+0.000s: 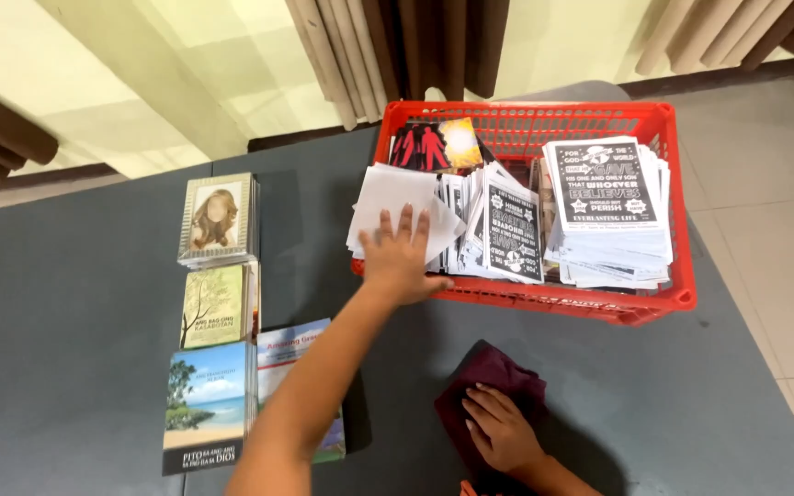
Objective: Wiping pamphlets with a cloth and stacking them neatly on a table.
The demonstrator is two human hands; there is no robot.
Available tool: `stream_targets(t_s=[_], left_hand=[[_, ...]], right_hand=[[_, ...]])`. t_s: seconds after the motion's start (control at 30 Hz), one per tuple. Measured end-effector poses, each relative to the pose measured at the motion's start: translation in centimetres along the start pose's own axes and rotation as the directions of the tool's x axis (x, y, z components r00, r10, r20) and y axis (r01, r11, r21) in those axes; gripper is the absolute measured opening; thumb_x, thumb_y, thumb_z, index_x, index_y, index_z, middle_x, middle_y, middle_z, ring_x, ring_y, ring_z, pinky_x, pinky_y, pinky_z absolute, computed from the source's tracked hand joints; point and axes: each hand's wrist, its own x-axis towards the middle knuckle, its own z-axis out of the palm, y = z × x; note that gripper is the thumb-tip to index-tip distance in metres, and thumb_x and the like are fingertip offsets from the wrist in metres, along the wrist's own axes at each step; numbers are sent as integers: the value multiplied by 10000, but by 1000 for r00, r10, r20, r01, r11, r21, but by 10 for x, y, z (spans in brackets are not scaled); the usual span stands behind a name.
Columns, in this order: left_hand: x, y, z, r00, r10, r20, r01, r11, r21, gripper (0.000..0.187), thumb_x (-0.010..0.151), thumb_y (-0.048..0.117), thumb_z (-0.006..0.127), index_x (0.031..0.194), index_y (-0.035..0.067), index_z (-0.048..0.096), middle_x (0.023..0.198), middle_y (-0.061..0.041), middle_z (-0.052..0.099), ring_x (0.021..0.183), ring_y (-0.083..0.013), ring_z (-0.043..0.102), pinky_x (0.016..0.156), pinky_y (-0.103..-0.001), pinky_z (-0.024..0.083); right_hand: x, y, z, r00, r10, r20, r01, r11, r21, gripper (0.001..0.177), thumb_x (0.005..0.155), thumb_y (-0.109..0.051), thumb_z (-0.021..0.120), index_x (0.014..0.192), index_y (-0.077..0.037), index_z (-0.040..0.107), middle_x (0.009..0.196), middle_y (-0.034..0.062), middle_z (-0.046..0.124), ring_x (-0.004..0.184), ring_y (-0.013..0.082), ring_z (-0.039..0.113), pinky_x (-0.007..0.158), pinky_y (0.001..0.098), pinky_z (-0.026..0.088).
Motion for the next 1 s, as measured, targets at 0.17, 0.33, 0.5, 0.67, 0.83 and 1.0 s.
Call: stream_targets(t_s=[0.17, 0.33, 0.5, 0.67, 0.83, 1.0], left_hand=[[27, -24, 69, 998, 29, -59, -31, 999, -34, 992, 768, 688, 695, 1538, 135, 401, 1643, -170, 263, 1511, -434, 216, 1100, -746, 210], [28, -38, 78, 980, 112, -166, -112, 994, 11, 783, 858, 579, 679, 1486, 140, 520, 1631, -133, 408, 1511, -394, 343, 1103, -717, 267], [32, -68, 75, 818, -71, -571, -16, 989, -146, 742, 879, 533, 729, 1465, 130, 515, 1551, -140, 491, 1468, -345, 396, 1053, -744, 246], [43, -98, 110, 808, -493, -322, -10, 535, -845, 829, 918, 550, 678, 1481, -13, 444, 1459, -267, 523, 1360, -379, 509, 1099, -426, 418], [41, -78, 90, 808, -585, -70, 180, 359, -916, 727, 888, 581, 620, 1374, 40, 610, 1304, -197, 689, 1229, -345, 645, 1027, -408, 476], [41, -79, 100, 783, -618, -71, 283, 456, -844, 642, 884, 584, 619, 1294, 94, 688, 1233, -181, 716, 1171, -366, 654, 984, -435, 488]], right_hand=[[0, 0, -1, 1000, -15, -15, 15, 1000, -1, 348, 864, -113, 717, 1188, 16, 711, 1317, 167, 651, 1309, 349, 548, 1076, 450, 449], [-2, 6, 1, 1000, -10, 15, 11, 1000, -16, 357, 867, -124, 723, 1194, 18, 703, 1330, 173, 640, 1306, 346, 545, 1076, 452, 439], [34, 1, -103, 854, 158, -496, -243, 964, -111, 87, 901, -91, 705, 986, -73, 707, 1117, 94, 715, 1025, 306, 679, 910, 424, 549], [59, 141, -242, 539, 499, -678, -601, 793, 106, 399, 1011, -285, 767, 1243, 5, 621, 1059, 152, 641, 965, 263, 637, 801, 398, 523], [79, 219, -256, 457, 838, -298, -847, 512, 141, 376, 979, -359, 649, 1177, -48, 723, 965, 205, 750, 846, 337, 740, 733, 441, 553], [72, 194, -261, 574, 743, -345, -816, 556, -160, 308, 909, -293, 671, 1030, -20, 746, 945, 228, 751, 915, 417, 707, 790, 504, 531]])
